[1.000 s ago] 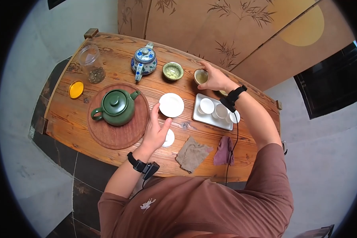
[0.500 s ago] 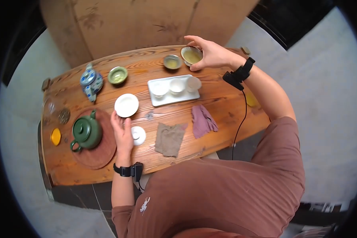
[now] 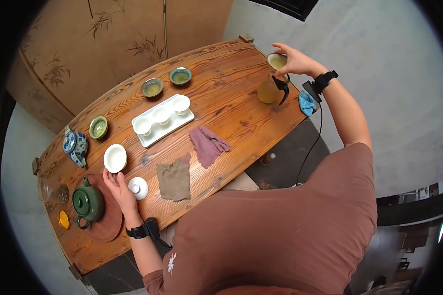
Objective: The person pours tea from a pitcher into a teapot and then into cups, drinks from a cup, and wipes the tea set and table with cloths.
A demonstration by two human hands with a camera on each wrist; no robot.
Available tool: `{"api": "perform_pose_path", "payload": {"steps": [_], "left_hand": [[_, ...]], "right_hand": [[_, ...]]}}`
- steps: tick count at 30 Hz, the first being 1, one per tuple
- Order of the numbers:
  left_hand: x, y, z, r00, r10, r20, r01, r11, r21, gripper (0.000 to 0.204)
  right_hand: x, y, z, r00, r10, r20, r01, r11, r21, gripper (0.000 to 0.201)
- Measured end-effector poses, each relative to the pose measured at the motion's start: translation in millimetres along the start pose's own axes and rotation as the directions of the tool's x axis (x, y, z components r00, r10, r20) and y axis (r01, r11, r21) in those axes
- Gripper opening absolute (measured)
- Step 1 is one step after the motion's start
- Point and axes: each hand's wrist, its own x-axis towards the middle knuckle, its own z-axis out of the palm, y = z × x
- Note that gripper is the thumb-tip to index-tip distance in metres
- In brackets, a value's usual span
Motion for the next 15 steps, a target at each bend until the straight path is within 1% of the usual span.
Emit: {"api": "perform_pose_path", "payload": {"steps": [3,6,9,12,15], "left_hand": [[-0.1,-0.8,-0.6,1.000,0.002,0.001,-0.002,1.000,0.002,0.057],[-0.3,-1.5,-0.1,1.000,0.006,-0.005,-0.006,1.000,0.004,0.057],[-0.2,-1.2,-0.7,1.000,0.004,-0.008,-0.004,1.000,-0.006,0.057],[-0.3,-1.6,-0.1,1.000,0.005,-0.004,-0.005,1.000,-0.012,0.057],[0.2,-2.0,-1.2,1.000,0.005,-0.002,-0.005,1.000,-0.012,0.057]], "right_hand": [[-8.8,30.9,-9.9,0.993,0.115,-0.029,-0.115,0.993,-0.024,0.111],[-9.6,57.5,-11.7,0.987,0.155,-0.046,-0.157,0.987,-0.032,0.111],[-10.5,65.7,-10.3,0.981,0.185,-0.064,-0.191,0.977,-0.099,0.110],[-5.7,76.2,-3.7,0.985,0.147,-0.085,-0.160,0.972,-0.169,0.110],[-3.1,72.1,-2.7,0.988,0.136,-0.077,-0.153,0.939,-0.306,0.107]]}}
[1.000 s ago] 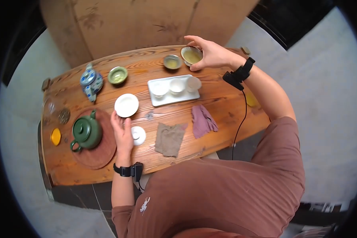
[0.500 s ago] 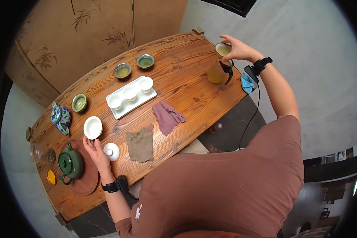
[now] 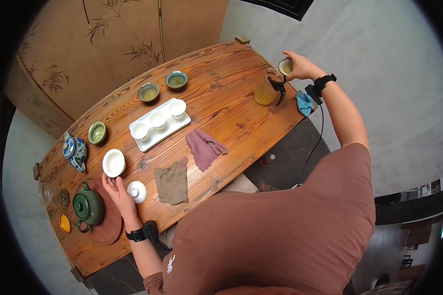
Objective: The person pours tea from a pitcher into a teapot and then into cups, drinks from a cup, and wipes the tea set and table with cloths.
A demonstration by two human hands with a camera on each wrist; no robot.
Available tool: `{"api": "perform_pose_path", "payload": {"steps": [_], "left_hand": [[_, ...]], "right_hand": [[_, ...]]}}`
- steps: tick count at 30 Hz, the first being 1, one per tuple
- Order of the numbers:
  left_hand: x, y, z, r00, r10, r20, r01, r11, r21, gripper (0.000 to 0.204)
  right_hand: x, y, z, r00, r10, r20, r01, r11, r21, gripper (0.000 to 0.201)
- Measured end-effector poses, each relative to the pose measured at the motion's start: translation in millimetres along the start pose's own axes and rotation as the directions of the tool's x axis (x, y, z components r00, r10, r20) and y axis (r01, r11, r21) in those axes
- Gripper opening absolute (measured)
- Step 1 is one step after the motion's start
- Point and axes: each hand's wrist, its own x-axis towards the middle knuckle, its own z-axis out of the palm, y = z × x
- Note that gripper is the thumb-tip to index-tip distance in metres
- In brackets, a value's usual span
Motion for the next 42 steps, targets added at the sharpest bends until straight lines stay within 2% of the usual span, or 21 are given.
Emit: {"api": "perform_pose_path", "payload": {"steps": [9,17,20,24,25,26,28,29,32,34,35,37,40,42], "left_hand": [[-0.8,0.2,-0.2,1.000,-0.007,-0.002,0.007,1.000,0.003,0.057],[-0.9,0.6,-0.4,1.000,-0.009,0.001,0.009,1.000,0.000,0.057],[-1.5,3.9,1.0,1.000,-0.005,0.002,0.005,1.000,-0.001,0.057],[0.3,-8.6,-0.2,1.000,0.020,0.014,-0.019,0.999,-0.036,0.057],[-0.3,-8.6,1.9,1.000,0.021,0.010,-0.021,0.998,-0.053,0.057],[-0.6,-7.9,-0.6,1.000,0.021,-0.004,-0.022,0.998,-0.060,0.057],[-0.8,-10.3,0.6,1.000,0.028,0.005,-0.027,0.991,-0.130,0.057],[-0.5,-7.5,0.5,0.999,0.038,0.009,-0.037,0.992,-0.122,0.058],[-1.3,3.5,3.9,0.999,0.035,0.030,-0.031,0.991,-0.132,0.060],[-2.2,7.6,5.4,1.000,0.004,0.022,-0.001,0.990,-0.141,0.062],[-2.1,9.9,5.6,1.000,0.001,0.024,0.003,0.991,-0.134,0.062],[-1.7,11.6,4.4,0.999,0.020,0.035,-0.016,0.993,-0.113,0.064],[-2.4,13.0,4.1,1.000,0.023,0.019,-0.022,0.998,-0.057,0.066],[-1.9,10.4,3.5,1.000,0.019,0.022,-0.018,0.997,-0.071,0.067]], "right_hand": [[-6.1,-23.7,-1.9,0.999,-0.015,-0.049,0.001,0.958,-0.285,0.101],[-16.7,-41.1,2.0,0.960,-0.255,-0.117,0.138,0.794,-0.592,0.086],[-23.3,-46.3,4.6,0.904,-0.406,-0.133,0.192,0.663,-0.723,0.078],[-32.9,-57.7,10.6,0.773,-0.622,-0.125,0.262,0.492,-0.830,0.065],[-39.3,-65.1,7.8,0.751,-0.645,-0.141,0.292,0.515,-0.806,0.060],[-45.4,-72.4,3.9,0.751,-0.649,-0.117,0.258,0.453,-0.853,0.059],[-41.6,-69.0,11.3,0.749,-0.638,-0.181,0.301,0.570,-0.764,0.062],[-39.5,-69.4,12.0,0.771,-0.602,-0.208,0.290,0.623,-0.727,0.065],[-31.5,-82.7,7.5,0.870,-0.363,-0.334,0.154,0.843,-0.515,0.082],[-16.7,-98.3,2.1,0.932,-0.092,-0.351,-0.008,0.961,-0.276,0.090],[-5.0,-103.4,1.9,0.940,-0.062,-0.337,0.027,0.994,-0.105,0.092],[19.8,-116.3,4.1,0.959,-0.001,-0.283,0.075,0.966,0.248,0.095],[45.9,-177.6,7.9,0.979,-0.113,-0.169,0.179,0.875,0.449,0.103],[63.7,-229.6,16.4,0.966,-0.240,-0.098,0.257,0.837,0.482,0.104]]}}
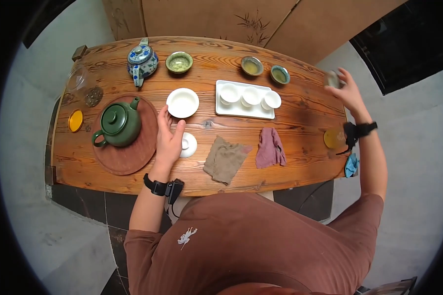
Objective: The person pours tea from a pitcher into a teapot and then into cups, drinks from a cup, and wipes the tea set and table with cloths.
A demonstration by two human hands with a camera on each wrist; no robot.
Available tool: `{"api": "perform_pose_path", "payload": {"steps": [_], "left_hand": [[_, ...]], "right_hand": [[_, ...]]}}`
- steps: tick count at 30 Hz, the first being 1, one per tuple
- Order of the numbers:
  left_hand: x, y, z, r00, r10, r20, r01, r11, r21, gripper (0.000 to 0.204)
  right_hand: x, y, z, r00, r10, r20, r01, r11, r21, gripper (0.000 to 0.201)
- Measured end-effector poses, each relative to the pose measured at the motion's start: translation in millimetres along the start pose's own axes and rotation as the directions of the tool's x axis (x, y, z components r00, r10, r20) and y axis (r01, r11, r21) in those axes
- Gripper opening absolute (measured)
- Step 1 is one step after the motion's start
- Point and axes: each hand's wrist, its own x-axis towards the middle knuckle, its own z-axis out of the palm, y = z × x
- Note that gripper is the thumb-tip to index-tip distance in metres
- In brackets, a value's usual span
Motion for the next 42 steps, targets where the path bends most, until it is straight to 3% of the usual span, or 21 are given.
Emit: {"api": "perform_pose_path", "payload": {"steps": [4,6,8,10,14,18,27,32,37,42], "left_hand": [[-0.1,-0.8,0.0,1.000,-0.006,-0.010,0.006,1.000,0.000,0.068],[-0.7,-1.6,-0.3,1.000,-0.007,-0.011,0.007,1.000,-0.003,0.069],[-0.2,-3.4,-1.2,1.000,-0.010,-0.013,0.010,1.000,0.007,0.069],[-0.1,-0.5,-2.1,1.000,-0.012,-0.006,0.012,1.000,0.024,0.069],[-1.5,3.3,-3.1,1.000,-0.015,-0.007,0.015,0.998,0.063,0.069],[-2.3,-0.2,-4.0,1.000,-0.023,-0.010,0.024,0.996,0.090,0.071],[-3.0,3.4,-3.2,0.999,-0.034,-0.006,0.035,0.992,0.123,0.072],[-1.3,6.7,-2.5,0.998,-0.060,0.009,0.059,0.994,0.087,0.070],[-1.9,4.4,-1.8,0.999,-0.042,-0.009,0.042,0.992,0.119,0.071],[-1.7,2.1,-0.7,1.000,-0.030,-0.003,0.031,0.996,0.090,0.070]], "right_hand": [[46.6,-76.8,82.2,0.971,-0.128,0.204,0.139,0.989,-0.040,0.106],[68.7,-103.7,126.0,0.919,-0.265,0.292,0.282,0.959,-0.015,0.105],[78.1,-142.8,158.2,0.876,-0.272,0.399,0.318,0.946,-0.054,0.103],[97.6,-156.8,199.0,0.833,-0.329,0.444,0.428,0.893,-0.141,0.105],[113.0,-177.8,255.9,0.794,-0.363,0.488,0.509,0.836,-0.204,0.108],[116.8,-185.8,282.5,0.794,-0.341,0.503,0.506,0.829,-0.238,0.111],[117.1,-183.9,297.3,0.771,-0.321,0.550,0.514,0.824,-0.239,0.119],[118.1,-177.1,268.8,0.774,-0.325,0.543,0.473,0.867,-0.156,0.122],[138.0,-129.0,206.1,0.782,-0.215,0.585,0.397,0.896,-0.200,0.119],[132.0,-72.0,202.8,0.804,-0.220,0.553,0.359,0.920,-0.156,0.118]]}}
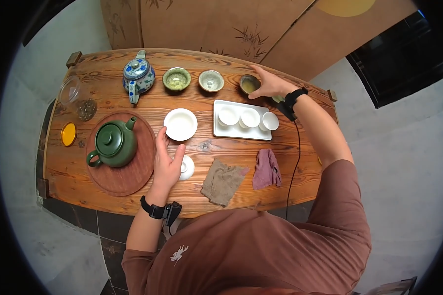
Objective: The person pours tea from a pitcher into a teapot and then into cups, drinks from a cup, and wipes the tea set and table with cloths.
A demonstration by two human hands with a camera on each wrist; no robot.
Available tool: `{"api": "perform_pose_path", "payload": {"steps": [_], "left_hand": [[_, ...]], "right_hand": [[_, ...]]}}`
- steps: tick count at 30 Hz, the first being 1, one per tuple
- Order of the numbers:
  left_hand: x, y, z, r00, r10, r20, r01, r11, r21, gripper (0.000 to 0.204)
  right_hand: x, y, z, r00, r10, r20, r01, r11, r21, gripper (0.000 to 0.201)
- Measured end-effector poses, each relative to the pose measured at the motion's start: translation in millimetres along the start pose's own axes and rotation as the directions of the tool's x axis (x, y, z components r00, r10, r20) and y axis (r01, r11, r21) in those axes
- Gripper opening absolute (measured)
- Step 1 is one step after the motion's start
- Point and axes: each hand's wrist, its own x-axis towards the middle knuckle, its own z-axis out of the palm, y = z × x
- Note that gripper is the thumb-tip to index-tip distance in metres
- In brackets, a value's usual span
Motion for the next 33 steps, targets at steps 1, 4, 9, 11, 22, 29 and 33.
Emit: {"api": "perform_pose_path", "payload": {"steps": [1,4,9,11,22,29,33], "left_hand": [[0.2,0.0,0.1,1.000,0.003,-0.002,-0.003,1.000,-0.003,0.069],[0.5,4.4,-0.6,0.999,-0.027,0.023,0.027,1.000,-0.014,0.069],[0.6,-0.3,-0.5,1.000,0.004,-0.005,-0.004,1.000,-0.031,0.069],[1.0,-0.5,-0.3,1.000,0.005,-0.002,-0.006,0.999,-0.039,0.069],[2.0,-12.3,-1.7,1.000,-0.008,0.021,0.009,0.998,-0.067,0.066],[2.6,-11.1,-1.3,0.999,0.024,0.035,-0.020,0.993,-0.117,0.061],[3.2,-11.9,-0.6,1.000,0.009,0.018,-0.007,0.993,-0.114,0.059]], "right_hand": [[-3.0,-3.9,4.3,1.000,0.012,-0.006,-0.012,1.000,0.014,0.117],[-5.1,-6.4,15.3,0.997,-0.055,-0.045,0.056,0.998,0.026,0.115],[-4.6,-2.8,24.4,0.985,-0.071,-0.158,0.077,0.996,0.036,0.110],[-5.9,-1.9,22.4,0.983,-0.064,-0.173,0.071,0.997,0.036,0.109],[-110.2,-11.0,-49.8,0.953,-0.066,-0.297,0.110,0.985,0.134,0.104],[-244.9,17.8,-90.9,0.946,0.113,-0.304,-0.102,0.993,0.052,0.103],[-321.6,45.0,-98.1,0.923,0.241,-0.300,-0.235,0.970,0.056,0.103]]}}
